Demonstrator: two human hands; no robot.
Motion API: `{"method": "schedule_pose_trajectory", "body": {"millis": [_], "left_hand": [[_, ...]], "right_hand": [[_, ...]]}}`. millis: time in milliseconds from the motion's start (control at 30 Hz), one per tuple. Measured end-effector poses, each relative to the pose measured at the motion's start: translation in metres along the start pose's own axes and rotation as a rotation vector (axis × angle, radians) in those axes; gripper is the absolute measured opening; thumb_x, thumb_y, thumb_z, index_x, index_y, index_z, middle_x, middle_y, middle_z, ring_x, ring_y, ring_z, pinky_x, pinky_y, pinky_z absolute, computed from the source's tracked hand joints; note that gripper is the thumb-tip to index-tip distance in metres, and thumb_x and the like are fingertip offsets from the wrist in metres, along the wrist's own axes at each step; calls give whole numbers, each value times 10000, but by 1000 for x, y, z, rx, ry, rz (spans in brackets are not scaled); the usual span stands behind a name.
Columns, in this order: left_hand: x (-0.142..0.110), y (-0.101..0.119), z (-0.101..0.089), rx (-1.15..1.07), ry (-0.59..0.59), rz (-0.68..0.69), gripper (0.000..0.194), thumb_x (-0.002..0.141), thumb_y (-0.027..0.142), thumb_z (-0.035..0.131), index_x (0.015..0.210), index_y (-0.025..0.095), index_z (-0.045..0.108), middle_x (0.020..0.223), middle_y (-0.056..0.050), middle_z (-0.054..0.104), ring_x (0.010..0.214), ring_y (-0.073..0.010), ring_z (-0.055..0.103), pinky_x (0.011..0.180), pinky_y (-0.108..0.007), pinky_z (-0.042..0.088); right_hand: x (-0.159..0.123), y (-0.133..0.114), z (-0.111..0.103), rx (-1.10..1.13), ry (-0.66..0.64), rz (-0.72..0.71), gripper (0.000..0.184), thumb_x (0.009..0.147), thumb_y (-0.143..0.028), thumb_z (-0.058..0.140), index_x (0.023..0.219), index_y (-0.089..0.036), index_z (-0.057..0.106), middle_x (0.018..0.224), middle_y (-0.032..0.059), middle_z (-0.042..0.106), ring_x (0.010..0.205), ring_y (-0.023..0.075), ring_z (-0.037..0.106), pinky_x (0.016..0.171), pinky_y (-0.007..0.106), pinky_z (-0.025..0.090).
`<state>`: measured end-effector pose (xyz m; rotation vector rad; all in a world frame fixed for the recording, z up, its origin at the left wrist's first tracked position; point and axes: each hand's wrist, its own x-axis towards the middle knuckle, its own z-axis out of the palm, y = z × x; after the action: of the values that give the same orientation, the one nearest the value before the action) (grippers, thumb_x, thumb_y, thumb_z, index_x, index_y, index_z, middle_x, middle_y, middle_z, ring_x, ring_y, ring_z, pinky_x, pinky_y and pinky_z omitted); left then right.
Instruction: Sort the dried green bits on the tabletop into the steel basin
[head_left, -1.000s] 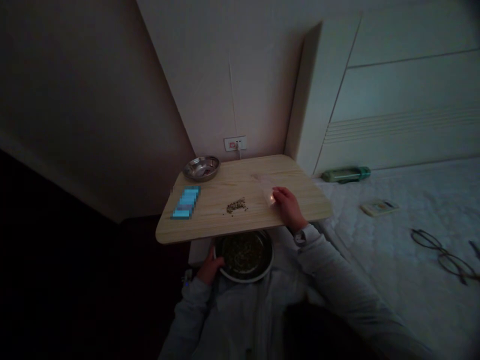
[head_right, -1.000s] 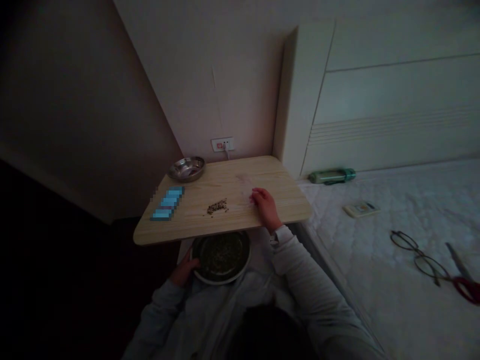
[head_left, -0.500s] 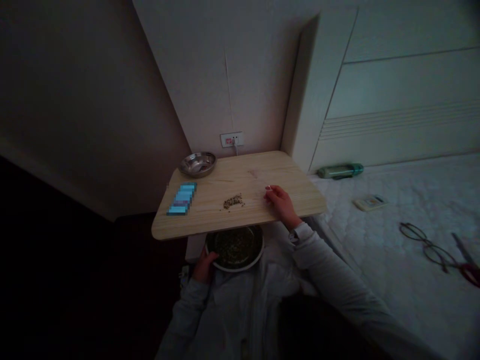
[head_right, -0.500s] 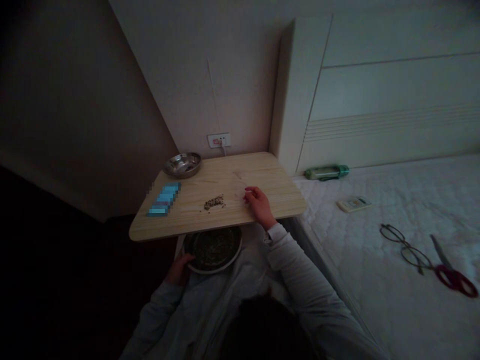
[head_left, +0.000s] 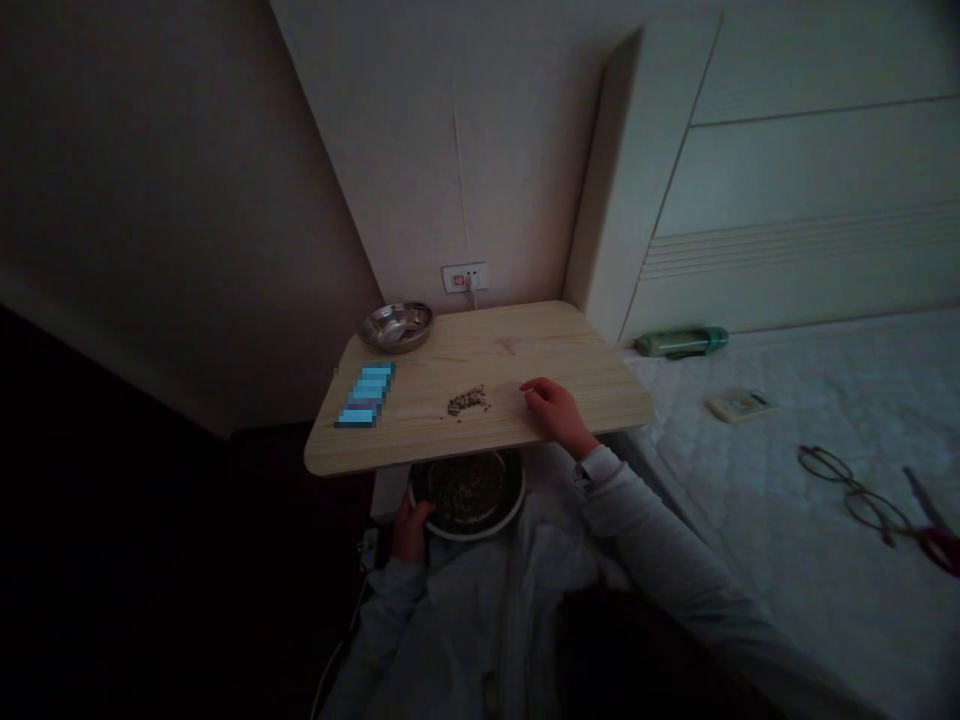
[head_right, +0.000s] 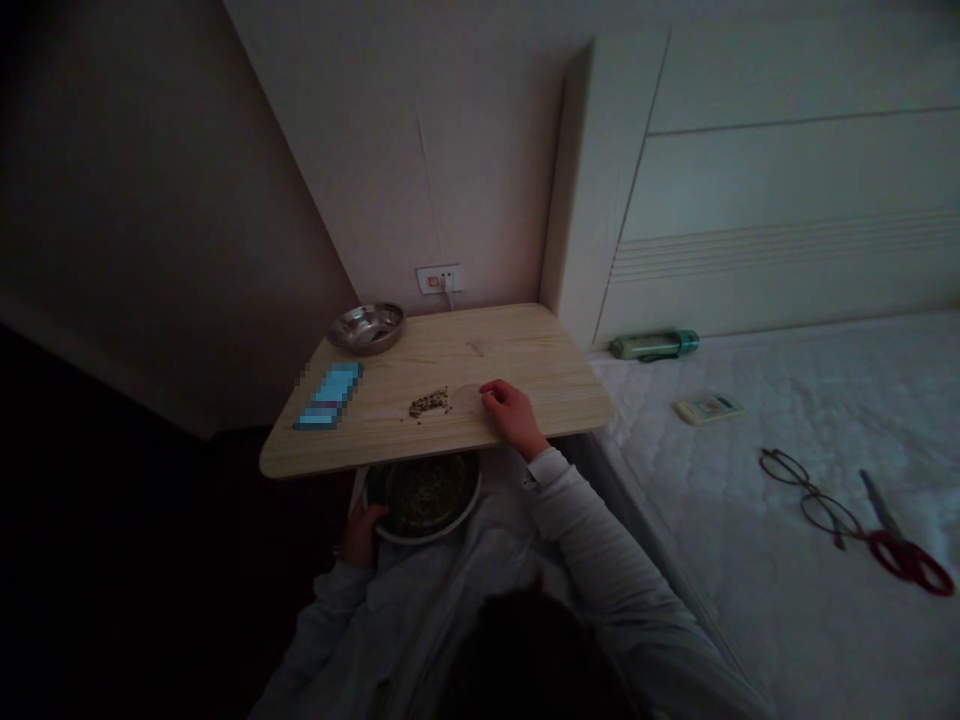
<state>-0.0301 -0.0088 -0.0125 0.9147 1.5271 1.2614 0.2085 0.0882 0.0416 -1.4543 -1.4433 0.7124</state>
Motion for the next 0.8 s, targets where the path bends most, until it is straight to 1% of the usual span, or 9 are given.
{"method": "schedule_pose_trajectory", "body": {"millis": [200,300,400,533,633,700,800], "left_hand": [[-2,1,2,19,9,5,222,523,206,504,724,179,596,715,-2,579,813,-184,495,748,-266,358],[-1,-2,3,-12,31,-14,285,526,213,495,791,171,593,739,-7,590,811,-186,500,748,-272,358],[0,-2,3,-10,8,-21,359,517,202,497,862,167,587,740,-8,599,799,-189,506,737,-277,366],[0,1,3,-26,-22,-19,396,504,197,498,889,159,583,728,-9,600,784,-189,504,718,-277,371],[0,3,4,-48,-27,-46,395,493,193,497,877,154,581,720,-10,596,766,-186,505,709,-276,376],[0,3,6,-51,-1,-54,389,488,190,503,868,161,577,732,-10,595,778,-185,506,723,-272,373],[0,3,10,-60,25,-64,399,495,197,512,889,175,565,761,-9,593,824,-187,506,748,-270,366]], "right_hand": [[-1,-3,1,-124,-7,-48,213,647,-257,413,762,-174,573,521,-26,475,506,100,417,498,218,299],[-2,-5,1,-159,-3,-51,209,649,-253,411,756,-172,572,524,-21,478,515,103,421,501,218,299],[-3,-7,0,-185,-27,-47,204,652,-249,411,753,-170,569,545,-15,495,526,103,432,507,219,300],[-4,-7,1,-198,-78,-70,201,653,-252,418,757,-169,569,564,-13,505,539,103,446,518,218,304],[-4,-6,1,-182,-117,-79,212,654,-254,416,772,-173,572,566,-17,512,527,98,442,512,215,303],[-4,-5,2,-170,-120,-79,216,655,-258,415,776,-175,573,570,-17,518,523,96,438,508,213,303],[-3,-5,2,-165,-83,-74,219,659,-268,412,775,-177,574,555,-19,509,519,98,434,503,213,300]]}}
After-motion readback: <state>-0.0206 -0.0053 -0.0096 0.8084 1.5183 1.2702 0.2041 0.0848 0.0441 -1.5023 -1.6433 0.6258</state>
